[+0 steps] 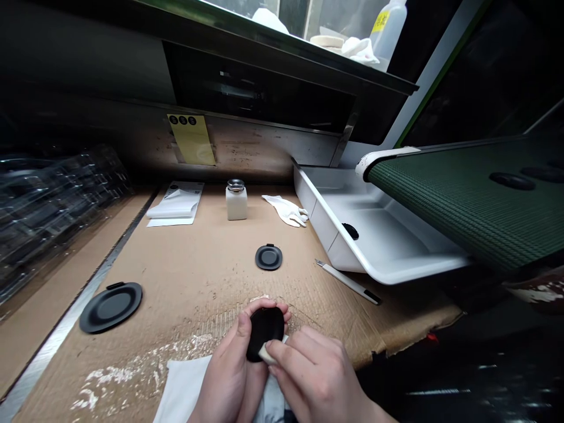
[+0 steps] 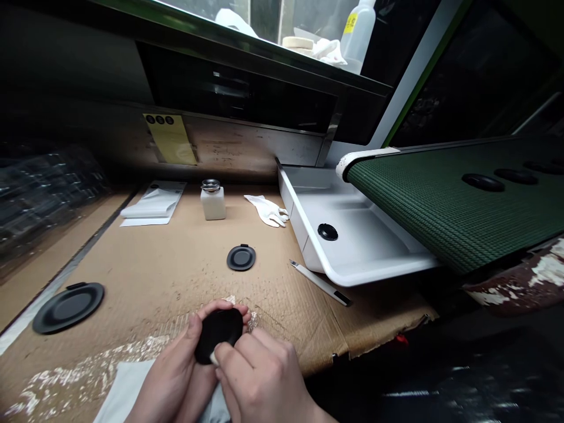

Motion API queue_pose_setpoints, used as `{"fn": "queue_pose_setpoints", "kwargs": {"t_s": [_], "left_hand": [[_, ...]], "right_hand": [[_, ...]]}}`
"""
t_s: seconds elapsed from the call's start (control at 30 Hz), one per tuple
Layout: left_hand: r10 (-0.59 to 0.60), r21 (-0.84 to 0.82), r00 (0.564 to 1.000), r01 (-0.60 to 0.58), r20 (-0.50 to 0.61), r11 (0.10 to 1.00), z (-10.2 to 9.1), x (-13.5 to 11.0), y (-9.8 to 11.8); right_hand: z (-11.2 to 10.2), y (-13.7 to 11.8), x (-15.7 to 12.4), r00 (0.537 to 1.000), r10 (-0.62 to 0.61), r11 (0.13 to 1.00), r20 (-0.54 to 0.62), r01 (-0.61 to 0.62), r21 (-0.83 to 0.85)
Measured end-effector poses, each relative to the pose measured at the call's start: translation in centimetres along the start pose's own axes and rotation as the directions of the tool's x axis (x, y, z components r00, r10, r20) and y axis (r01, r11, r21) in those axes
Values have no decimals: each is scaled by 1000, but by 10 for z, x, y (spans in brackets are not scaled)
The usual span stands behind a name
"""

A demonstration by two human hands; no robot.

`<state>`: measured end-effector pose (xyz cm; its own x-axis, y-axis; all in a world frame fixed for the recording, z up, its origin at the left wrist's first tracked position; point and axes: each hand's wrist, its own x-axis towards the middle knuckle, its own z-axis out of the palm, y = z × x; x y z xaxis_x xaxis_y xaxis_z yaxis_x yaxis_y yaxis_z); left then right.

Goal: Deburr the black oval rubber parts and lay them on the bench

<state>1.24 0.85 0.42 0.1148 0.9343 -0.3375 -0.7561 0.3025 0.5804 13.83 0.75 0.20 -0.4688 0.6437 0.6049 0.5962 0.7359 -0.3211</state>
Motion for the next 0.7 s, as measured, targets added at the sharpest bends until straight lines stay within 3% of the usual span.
{"fn": "queue_pose_setpoints", "kwargs": {"t_s": [0.13,0.23,0.33,0.43,0.5,0.57,0.7], "left_hand": [[-1,0,1000,1,-3,1000,0,0,0],[-4,0,1000,4,9,1000,0,0,1],[-24,-32,999,25,34,999,-1,1,2],[-36,-84,999,39,38,996,-3,2,3],[-44,-94,998,48,53,994,-4,3,4],[-50,-88,996,56,72,995,-5,3,4],[-34,-65,997,39,75,997,-5,2,3]], "right_hand": [[3,-2,0,999,28,999,-23,-28,-21],[2,-1,-1,999,45,997,-6,-44,64],[-10,9,-3,987,160,980,0,-159,120],[-29,26,-8,920,366,930,-139,-357,87],[-38,36,-13,877,431,901,-211,-430,55],[-41,43,-19,881,419,905,-218,-424,25],[-35,48,-27,940,290,955,-182,-298,-18]]}}
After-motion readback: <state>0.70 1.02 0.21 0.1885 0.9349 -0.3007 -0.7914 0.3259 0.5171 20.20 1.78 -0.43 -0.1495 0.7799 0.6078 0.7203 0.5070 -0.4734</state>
